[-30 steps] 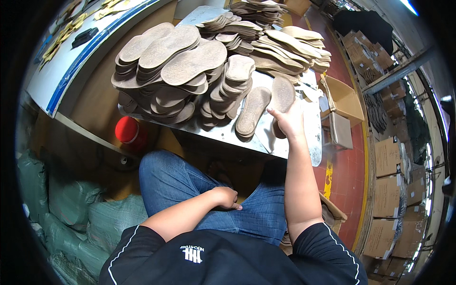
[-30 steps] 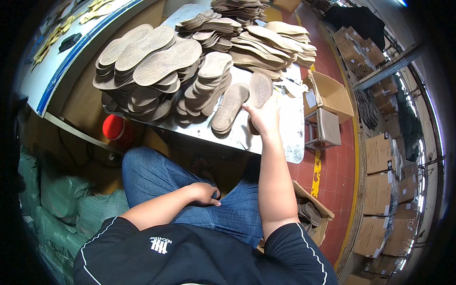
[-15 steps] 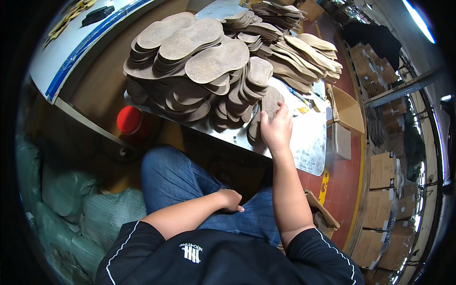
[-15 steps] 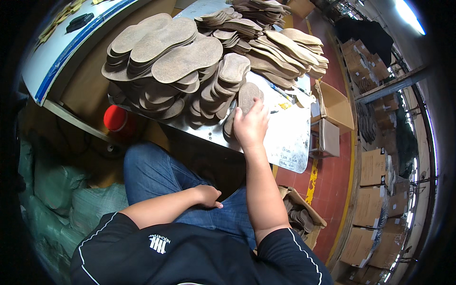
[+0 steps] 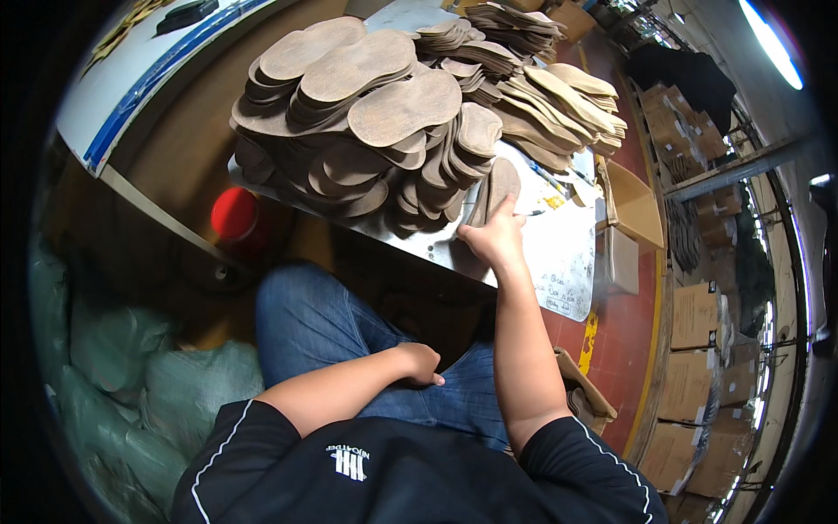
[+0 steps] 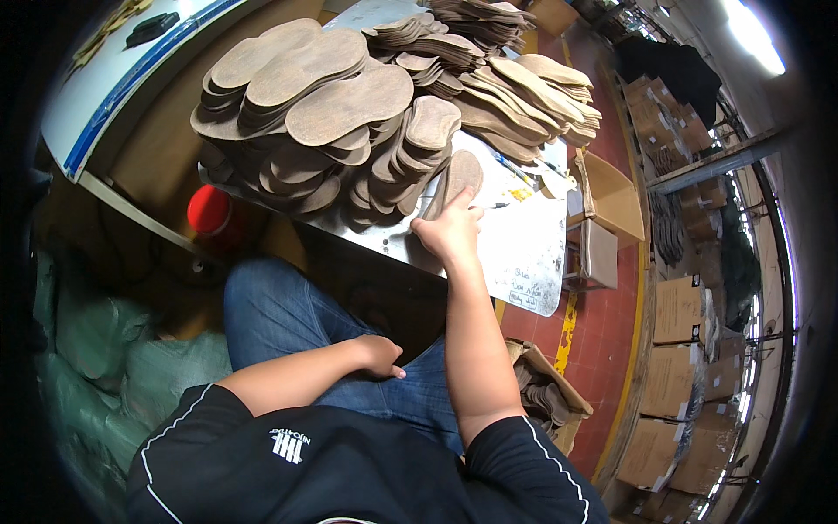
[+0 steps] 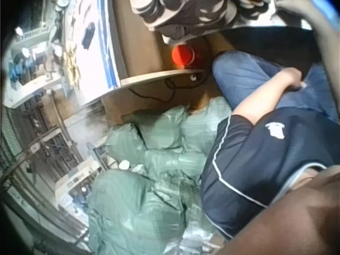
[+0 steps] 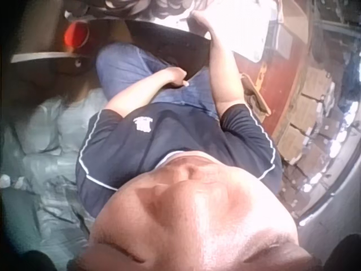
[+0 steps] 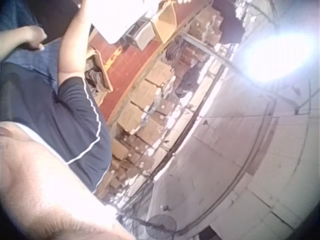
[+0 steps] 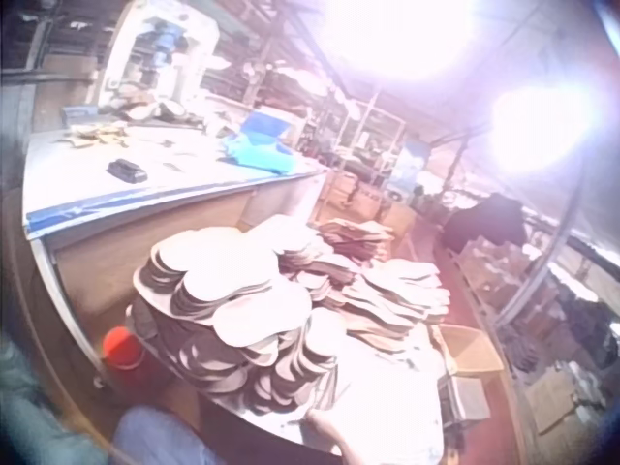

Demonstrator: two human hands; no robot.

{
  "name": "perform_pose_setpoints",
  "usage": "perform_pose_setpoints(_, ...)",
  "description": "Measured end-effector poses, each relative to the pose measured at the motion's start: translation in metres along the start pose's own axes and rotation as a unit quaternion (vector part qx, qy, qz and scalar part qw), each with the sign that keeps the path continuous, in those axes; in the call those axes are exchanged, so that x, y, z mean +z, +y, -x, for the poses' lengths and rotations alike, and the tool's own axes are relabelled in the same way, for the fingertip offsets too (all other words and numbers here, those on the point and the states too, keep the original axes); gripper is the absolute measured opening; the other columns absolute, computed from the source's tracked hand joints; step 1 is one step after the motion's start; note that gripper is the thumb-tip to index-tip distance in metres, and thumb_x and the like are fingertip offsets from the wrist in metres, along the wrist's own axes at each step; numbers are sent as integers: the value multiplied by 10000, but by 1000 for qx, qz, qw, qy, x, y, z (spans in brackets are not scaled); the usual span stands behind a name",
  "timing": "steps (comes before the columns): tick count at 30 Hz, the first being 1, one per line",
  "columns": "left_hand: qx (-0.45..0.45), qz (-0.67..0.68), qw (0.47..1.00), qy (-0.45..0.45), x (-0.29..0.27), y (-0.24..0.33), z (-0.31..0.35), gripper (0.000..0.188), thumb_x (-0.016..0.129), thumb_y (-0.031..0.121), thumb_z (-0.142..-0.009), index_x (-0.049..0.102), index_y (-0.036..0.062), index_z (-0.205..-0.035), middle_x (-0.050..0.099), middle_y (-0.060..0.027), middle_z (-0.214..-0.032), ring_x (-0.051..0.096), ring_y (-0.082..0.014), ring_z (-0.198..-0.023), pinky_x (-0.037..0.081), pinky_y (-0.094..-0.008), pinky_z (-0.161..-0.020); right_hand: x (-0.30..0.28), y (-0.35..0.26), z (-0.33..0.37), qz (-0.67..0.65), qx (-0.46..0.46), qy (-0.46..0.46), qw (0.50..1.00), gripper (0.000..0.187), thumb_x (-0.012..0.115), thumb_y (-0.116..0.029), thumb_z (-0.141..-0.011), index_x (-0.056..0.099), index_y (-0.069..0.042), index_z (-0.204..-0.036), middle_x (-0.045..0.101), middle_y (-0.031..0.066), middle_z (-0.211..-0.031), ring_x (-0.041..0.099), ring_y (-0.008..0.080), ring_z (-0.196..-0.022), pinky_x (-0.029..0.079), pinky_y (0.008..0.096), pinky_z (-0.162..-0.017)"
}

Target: The person sits on the floor and repeatedly picks up stacks of shoe insoles from a cardboard box, aligns them, and places them on a nearby table. The person handles the insoles by hand, organizing them into neat piles.

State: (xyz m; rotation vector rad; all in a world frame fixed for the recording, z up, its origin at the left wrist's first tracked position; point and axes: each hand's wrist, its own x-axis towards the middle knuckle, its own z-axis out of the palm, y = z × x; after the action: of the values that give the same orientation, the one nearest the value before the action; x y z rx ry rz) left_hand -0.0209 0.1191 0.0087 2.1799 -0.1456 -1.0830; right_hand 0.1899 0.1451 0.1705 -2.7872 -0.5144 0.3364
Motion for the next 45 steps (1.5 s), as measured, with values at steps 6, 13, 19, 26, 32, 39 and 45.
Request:
perform_pose_setpoints(6,30,-7,1000,-1,-1,0,-4,728,659,638,-1101,693,-26,-1399,752,-267,-1408,697,-438,-1373,551,-544,-1151,3,18,-11,-78,-19,26,996,1284,908,-296,-792,173,110,-1763,536,463,-1535,626,533,-1401,513,500,-1240)
perform_pose_setpoints(13,3,-14,999,33,-3,-1,1,675,678,606,-1099,721,-21,-1345,809,-226,-1272,741,-438,-1274,581,-543,-1078,-8,65,-12,-499,32,-5,866,855,662,29,-842,404,0,-1657,692,138,-949,681,216,-694,623,390,-580)
perform_pose_setpoints(19,62,15,987,147,-14,5,24,569,745,478,-1076,753,-7,-1374,831,-204,-1170,773,-425,-1183,611,-511,-1021,-19,96,33,-694,-65,-51,716,697,533,77,-835,493,-1,-1527,676,163,-1248,730,268,-985,704,427,-800)
perform_pose_setpoints(26,162,370,831,382,-64,38,71,462,751,352,-1124,728,-35,-1376,828,-153,-1151,824,-254,-1027,653,-395,-912,-29,110,132,-677,-137,-105,715,961,564,64,-788,344,-35,-1718,657,152,-1392,749,248,-1101,664,402,-944)
perform_pose_setpoints(32,358,710,542,272,-95,50,104,857,786,522,-1089,414,-46,-1612,704,-192,-1431,753,-247,-1222,651,-434,-1015,-20,80,210,-250,-365,-62,895,1202,799,-114,-848,92,55,-1805,318,329,-1751,354,472,-1647,272,518,-1373)
perform_pose_setpoints(39,301,815,427,251,-66,42,116,493,693,440,-1094,634,43,-1382,754,-121,-1194,774,-268,-1066,676,-452,-919,-56,65,162,-177,-341,47,922,561,900,-341,-965,770,-18,-1405,723,212,-1339,658,380,-1224,505,492,-1111)
perform_pose_setpoints(45,309,826,438,173,-29,41,119,722,617,561,-1103,565,-15,-1535,721,-121,-1237,745,-231,-979,649,-382,-848,-75,-19,26,-177,-286,174,925,755,821,-482,-1027,633,78,-1497,711,309,-1393,724,428,-1222,583,494,-1052)
